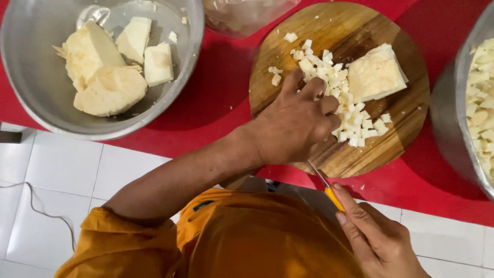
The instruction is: Dicing large blocks of food into small cubes on a wooden board and transferring them to a metal bowl.
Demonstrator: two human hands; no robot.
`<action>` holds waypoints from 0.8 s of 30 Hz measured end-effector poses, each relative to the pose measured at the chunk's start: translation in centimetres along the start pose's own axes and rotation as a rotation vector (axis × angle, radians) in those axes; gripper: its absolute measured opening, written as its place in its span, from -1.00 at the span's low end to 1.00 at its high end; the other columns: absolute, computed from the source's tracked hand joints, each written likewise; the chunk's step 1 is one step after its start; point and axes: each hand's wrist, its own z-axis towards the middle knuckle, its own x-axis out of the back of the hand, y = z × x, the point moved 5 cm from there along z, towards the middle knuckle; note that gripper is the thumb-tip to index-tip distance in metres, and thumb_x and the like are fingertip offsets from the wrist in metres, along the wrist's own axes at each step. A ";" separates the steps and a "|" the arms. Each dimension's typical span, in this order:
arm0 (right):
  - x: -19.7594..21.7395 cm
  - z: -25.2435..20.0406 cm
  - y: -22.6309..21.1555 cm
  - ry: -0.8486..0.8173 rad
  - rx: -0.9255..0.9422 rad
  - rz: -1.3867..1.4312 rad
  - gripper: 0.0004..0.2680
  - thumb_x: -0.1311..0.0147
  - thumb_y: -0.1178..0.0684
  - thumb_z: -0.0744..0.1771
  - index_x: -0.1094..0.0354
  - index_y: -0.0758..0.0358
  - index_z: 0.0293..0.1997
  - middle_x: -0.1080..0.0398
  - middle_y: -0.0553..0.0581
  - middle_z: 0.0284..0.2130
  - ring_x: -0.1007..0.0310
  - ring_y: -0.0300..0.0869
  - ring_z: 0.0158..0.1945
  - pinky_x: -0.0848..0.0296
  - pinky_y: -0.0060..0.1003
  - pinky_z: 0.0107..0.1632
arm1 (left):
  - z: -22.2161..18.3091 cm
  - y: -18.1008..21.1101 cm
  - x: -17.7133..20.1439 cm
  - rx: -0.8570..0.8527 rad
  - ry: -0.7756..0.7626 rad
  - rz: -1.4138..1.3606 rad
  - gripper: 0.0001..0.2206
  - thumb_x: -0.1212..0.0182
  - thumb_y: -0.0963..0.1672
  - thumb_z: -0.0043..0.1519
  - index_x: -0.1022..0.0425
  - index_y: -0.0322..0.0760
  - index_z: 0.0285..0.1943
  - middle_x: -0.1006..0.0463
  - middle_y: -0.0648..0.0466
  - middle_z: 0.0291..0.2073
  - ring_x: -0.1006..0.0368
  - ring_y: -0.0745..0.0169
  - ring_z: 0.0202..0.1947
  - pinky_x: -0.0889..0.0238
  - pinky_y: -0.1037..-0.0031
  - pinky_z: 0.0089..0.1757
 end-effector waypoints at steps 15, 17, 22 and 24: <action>-1.5 0.5 1.2 -0.129 0.048 -0.031 -0.58 -0.01 0.11 0.35 -0.20 0.13 0.43 -0.45 -0.01 -0.38 -0.35 -0.28 -0.49 -0.37 -0.62 -0.20 | 1.0 -0.5 1.3 0.062 -0.205 -0.136 -0.84 -0.30 -0.22 -0.09 -0.55 -0.02 -0.41 -0.41 0.04 -0.18 -0.19 -0.15 0.21 0.48 -0.51 0.30; -1.5 1.1 0.5 -0.128 0.081 -0.040 -0.58 0.00 0.12 0.36 -0.18 0.11 0.44 -0.47 0.01 -0.24 -0.41 -0.25 -0.43 -0.32 -0.62 -0.18 | 1.0 -1.0 1.1 0.028 -0.110 -0.125 -0.82 -0.29 -0.26 -0.13 -0.57 -0.11 -0.43 -0.40 0.04 -0.28 -0.23 -0.14 0.10 0.37 -0.56 0.26; -1.4 2.2 -0.2 -0.101 0.091 -0.020 -0.61 0.02 0.16 0.35 -0.20 0.18 0.40 -0.36 0.23 0.31 -0.55 -0.09 0.21 -0.42 -0.33 0.27 | 0.7 -2.7 1.1 0.013 0.177 -0.049 -0.70 -0.43 0.08 0.11 -0.50 -0.09 -0.38 -0.45 0.16 -0.37 -0.26 -0.01 -0.10 -0.04 0.05 -0.10; -1.2 2.7 -0.6 -0.055 0.097 -0.026 -0.60 -0.02 0.19 0.34 -0.21 0.20 0.39 -0.36 0.23 0.30 -0.45 -0.10 0.30 -0.29 -0.29 0.39 | -0.2 -2.6 3.6 -0.110 0.558 -0.292 -0.81 -0.28 -0.23 0.19 -0.33 -0.37 -0.42 -0.31 -0.04 -0.51 -0.26 -0.16 -0.52 -0.07 0.08 -0.47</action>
